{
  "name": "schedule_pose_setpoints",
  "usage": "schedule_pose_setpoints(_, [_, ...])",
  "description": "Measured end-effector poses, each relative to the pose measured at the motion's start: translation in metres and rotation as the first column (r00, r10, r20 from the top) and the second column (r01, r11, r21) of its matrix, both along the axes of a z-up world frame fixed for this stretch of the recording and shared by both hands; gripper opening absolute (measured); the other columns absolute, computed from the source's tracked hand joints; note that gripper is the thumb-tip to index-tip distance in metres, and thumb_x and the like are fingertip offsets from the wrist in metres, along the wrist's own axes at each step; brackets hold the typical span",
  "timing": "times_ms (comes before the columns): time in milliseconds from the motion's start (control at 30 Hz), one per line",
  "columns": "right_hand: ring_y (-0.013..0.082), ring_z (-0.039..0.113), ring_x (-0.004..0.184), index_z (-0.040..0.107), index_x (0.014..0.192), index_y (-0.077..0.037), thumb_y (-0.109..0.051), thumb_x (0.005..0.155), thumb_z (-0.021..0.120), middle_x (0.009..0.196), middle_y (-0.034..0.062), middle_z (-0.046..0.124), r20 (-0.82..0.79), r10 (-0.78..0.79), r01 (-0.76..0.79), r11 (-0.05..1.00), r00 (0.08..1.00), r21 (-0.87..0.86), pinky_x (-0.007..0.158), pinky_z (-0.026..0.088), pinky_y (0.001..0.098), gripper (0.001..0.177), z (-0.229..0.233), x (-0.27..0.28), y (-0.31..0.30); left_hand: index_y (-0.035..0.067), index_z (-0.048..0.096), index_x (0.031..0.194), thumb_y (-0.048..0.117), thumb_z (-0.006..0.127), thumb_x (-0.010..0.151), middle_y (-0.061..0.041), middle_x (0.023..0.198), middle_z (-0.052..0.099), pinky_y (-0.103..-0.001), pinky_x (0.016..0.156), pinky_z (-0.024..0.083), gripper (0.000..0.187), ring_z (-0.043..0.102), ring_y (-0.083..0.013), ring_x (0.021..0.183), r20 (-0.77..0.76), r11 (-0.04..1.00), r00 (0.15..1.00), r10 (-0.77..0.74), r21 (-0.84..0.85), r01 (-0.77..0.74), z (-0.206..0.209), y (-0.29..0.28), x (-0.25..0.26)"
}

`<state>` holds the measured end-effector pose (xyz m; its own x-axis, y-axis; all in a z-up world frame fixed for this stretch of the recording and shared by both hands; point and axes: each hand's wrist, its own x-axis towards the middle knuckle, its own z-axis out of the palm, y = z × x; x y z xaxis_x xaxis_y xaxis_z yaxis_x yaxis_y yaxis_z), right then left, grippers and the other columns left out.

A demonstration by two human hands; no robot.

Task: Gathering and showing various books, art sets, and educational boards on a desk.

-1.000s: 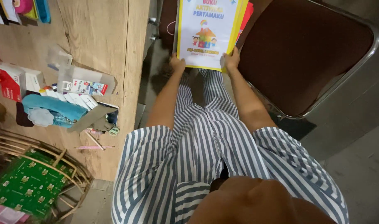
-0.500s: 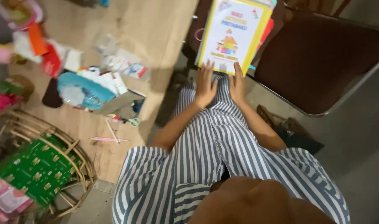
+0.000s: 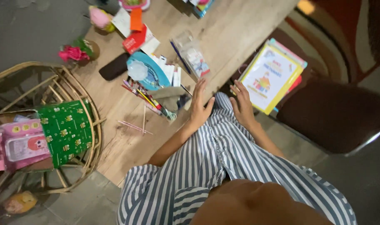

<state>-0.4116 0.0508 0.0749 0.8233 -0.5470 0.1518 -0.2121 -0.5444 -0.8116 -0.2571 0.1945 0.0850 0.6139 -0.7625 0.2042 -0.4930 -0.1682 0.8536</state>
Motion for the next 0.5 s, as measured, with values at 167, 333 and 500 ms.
schedule_pose_setpoints(167, [0.0387,0.038,0.151,0.059,0.139,-0.005,-0.002,0.1,0.062,0.157,0.0167,0.046,0.006,0.114,-0.113,0.991,0.993,-0.066,0.12,0.038,0.0474,0.039,0.034,0.059,-0.04,0.005,0.036,0.157,0.008,0.068,0.097,-0.018,0.163,0.04,-0.044,0.127,0.031,0.068,0.035,-0.0373,0.154,-0.113,0.984,0.982,0.153,-0.075,-0.161,-0.004,-0.018,0.046])
schedule_pose_setpoints(333, [0.0362,0.047,0.146,0.061,0.137,-0.008,0.004,0.099,0.062,0.152,0.0143,0.052,0.042,0.239,-0.236,0.97,0.97,-0.065,0.117,0.045,0.0449,0.039,0.037,0.139,-0.116,0.006,0.044,0.152,0.009,0.072,0.094,-0.014,0.154,0.052,-0.042,0.124,0.037,0.065,0.048,-0.0319,0.147,-0.214,0.941,0.922,0.323,-0.035,-0.337,-0.028,-0.066,0.114])
schedule_pose_setpoints(500, [0.0397,0.052,0.138,0.06,0.138,-0.006,0.004,0.098,0.063,0.147,0.0189,0.053,0.02,0.307,-0.304,0.949,0.952,-0.084,0.108,0.05,0.0425,0.041,0.01,0.231,-0.207,0.006,0.04,0.153,0.012,0.068,0.099,-0.016,0.153,0.05,-0.043,0.121,0.036,0.061,0.046,-0.0286,0.145,-0.636,0.894,0.691,0.343,-0.005,-0.448,-0.1,-0.124,0.189])
